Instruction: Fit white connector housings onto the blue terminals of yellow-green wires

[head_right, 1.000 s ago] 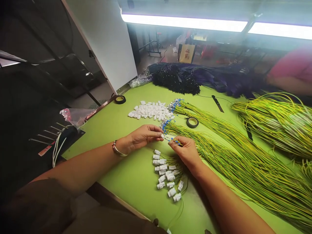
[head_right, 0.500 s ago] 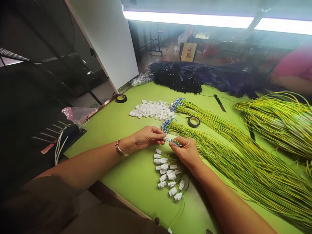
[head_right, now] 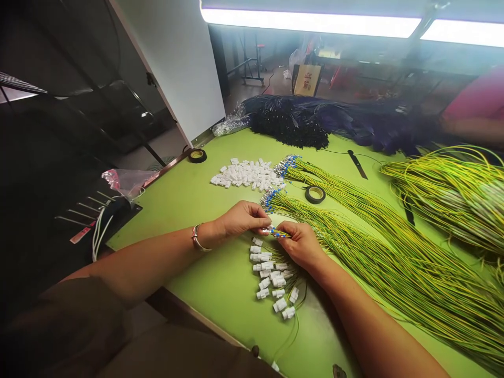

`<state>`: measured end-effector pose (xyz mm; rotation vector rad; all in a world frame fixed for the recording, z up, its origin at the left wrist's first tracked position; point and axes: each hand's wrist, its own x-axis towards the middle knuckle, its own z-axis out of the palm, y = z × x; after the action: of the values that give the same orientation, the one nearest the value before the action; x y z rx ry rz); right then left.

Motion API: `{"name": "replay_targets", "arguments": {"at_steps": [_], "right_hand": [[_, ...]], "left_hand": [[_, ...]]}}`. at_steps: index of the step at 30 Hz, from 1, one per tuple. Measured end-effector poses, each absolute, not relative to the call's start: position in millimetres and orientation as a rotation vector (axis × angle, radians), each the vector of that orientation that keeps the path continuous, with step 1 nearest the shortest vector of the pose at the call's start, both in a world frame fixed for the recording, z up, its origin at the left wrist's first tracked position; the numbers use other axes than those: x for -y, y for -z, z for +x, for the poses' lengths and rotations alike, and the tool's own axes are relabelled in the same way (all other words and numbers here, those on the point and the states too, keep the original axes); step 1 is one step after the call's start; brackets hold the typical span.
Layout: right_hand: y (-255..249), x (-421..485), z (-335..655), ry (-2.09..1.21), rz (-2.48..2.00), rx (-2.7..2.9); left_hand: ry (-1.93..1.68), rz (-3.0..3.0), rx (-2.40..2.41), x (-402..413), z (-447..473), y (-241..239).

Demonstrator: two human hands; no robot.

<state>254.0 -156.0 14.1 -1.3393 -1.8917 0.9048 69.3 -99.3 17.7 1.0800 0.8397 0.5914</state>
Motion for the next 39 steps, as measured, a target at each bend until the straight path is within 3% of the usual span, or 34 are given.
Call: {"name": "replay_targets", "arguments": {"at_steps": [25, 39], "right_hand": [[-18, 153, 255, -1.030, -1.279, 1.880], [-21, 153, 256, -1.099, -1.356, 1.840]], "left_hand": [[-0.577, 1.114, -0.853, 98, 68, -17], [-0.394, 1.267, -0.765, 92, 62, -22]]}}
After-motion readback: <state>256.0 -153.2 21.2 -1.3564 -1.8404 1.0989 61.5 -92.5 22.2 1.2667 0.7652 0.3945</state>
